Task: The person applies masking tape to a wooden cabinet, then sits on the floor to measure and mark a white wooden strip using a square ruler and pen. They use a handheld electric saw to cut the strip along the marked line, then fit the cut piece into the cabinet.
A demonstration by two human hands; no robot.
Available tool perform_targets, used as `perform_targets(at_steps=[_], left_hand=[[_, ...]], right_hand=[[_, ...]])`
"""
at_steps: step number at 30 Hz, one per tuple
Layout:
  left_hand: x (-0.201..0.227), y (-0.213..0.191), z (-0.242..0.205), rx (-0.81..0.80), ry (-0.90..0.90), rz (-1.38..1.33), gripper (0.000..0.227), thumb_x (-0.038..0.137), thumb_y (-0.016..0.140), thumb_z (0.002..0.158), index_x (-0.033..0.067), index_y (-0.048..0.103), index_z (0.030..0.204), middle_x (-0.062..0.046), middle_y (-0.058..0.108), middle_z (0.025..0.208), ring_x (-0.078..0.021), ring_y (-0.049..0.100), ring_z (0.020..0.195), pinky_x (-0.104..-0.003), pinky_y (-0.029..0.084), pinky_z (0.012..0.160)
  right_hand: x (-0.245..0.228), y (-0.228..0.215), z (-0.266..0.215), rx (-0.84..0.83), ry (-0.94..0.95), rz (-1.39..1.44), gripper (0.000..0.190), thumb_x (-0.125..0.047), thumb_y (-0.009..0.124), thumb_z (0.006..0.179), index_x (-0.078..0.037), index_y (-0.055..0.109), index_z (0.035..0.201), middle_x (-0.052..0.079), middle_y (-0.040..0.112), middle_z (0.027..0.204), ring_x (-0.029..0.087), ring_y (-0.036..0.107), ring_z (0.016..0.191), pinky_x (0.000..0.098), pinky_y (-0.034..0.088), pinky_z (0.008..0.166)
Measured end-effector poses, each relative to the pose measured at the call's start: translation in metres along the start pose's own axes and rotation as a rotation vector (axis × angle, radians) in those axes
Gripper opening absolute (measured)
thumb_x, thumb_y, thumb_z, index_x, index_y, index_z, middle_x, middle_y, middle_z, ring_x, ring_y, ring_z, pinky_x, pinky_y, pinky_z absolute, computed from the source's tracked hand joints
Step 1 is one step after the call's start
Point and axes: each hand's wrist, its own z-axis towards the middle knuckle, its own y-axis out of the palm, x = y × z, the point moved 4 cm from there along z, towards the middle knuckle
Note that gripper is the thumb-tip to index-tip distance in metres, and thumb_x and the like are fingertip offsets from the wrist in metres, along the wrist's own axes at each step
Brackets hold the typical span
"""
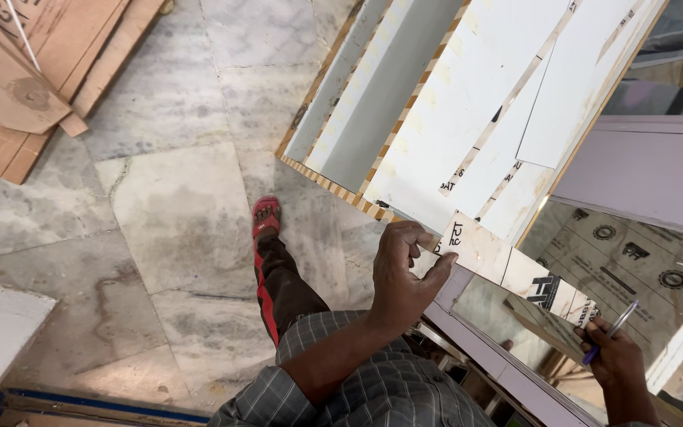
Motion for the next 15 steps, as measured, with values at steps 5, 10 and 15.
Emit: perform_targets(at_steps=[5, 10, 15], left_hand=[[0.011, -0.009, 0.01, -0.082, 0.048, 0.077, 0.052, 0.013, 0.084, 0.087, 0.0068, 0.058, 0.131, -0.011, 0.058, 0.13, -0.0216, 0.063, 0.113, -0.032, 0.057, 0.087], [0.016, -0.013, 0.019, -0.167, 0.098, 0.154, 0.046, 0.019, 0.083, 0.09, 0.0082, 0.064, 0.131, -0.008, 0.067, 0.127, -0.0226, 0.064, 0.117, -0.035, 0.057, 0.093], [0.015, -0.012, 0.02, -0.197, 0.061, 0.164, 0.046, 0.022, 0.082, 0.09, 0.008, 0.065, 0.13, -0.007, 0.07, 0.117, -0.0207, 0.065, 0.108, -0.036, 0.056, 0.091]], right_hand=[[-0.003, -0.002, -0.002, 0.05, -0.01, -0.025, 0.026, -0.002, 0.06, 0.105, 0.008, 0.058, 0.129, 0.018, 0.065, 0.109, 0.028, 0.069, 0.096, 0.0283, 0.052, 0.066], [-0.003, -0.002, -0.002, 0.061, -0.01, -0.027, 0.024, 0.0, 0.06, 0.105, 0.008, 0.058, 0.127, 0.019, 0.065, 0.109, 0.031, 0.07, 0.098, 0.0286, 0.052, 0.065], [-0.002, -0.003, -0.003, 0.056, -0.019, 0.0, 0.022, -0.002, 0.06, 0.105, 0.007, 0.06, 0.125, 0.021, 0.066, 0.107, 0.029, 0.07, 0.097, 0.028, 0.054, 0.066]])
